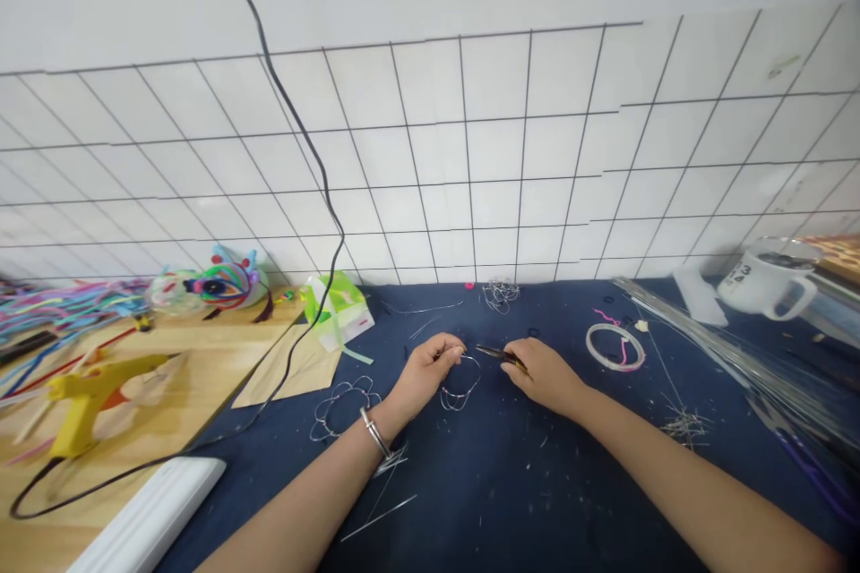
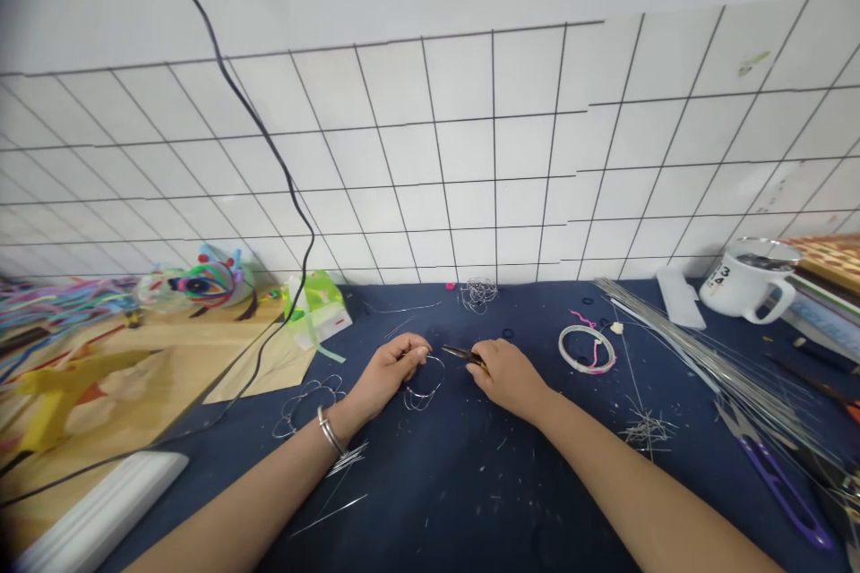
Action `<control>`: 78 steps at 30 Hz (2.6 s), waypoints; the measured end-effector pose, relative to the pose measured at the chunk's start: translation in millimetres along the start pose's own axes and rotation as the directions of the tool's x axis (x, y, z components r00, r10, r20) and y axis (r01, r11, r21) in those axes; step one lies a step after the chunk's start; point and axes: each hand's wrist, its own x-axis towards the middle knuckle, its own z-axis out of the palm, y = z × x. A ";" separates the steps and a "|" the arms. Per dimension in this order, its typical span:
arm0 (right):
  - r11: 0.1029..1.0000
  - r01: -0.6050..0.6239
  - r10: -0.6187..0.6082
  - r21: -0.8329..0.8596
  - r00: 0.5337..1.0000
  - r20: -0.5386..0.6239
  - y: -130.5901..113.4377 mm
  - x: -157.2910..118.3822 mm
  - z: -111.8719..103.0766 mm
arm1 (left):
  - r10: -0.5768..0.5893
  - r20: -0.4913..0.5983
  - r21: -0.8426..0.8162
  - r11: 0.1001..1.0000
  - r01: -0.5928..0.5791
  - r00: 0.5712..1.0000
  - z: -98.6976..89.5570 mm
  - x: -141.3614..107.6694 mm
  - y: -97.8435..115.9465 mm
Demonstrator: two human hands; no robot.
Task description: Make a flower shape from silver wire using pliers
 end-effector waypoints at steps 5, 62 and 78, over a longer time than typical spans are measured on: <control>0.995 0.095 -0.093 0.025 0.994 -0.062 -5.6 -6.2 4.9 | 0.043 -0.002 0.042 0.998 -0.043 0.999 0.8 -4.4 3.3; 0.990 0.142 -0.142 -0.016 0.976 -0.164 -16.8 -9.8 8.9 | 0.015 -0.042 -0.114 0.993 -0.020 0.999 2.5 -8.0 2.2; 0.987 0.157 -0.158 -0.021 0.979 -0.131 -18.0 -8.1 9.6 | 0.221 -0.061 0.143 0.967 -0.211 0.973 -1.1 -7.5 2.1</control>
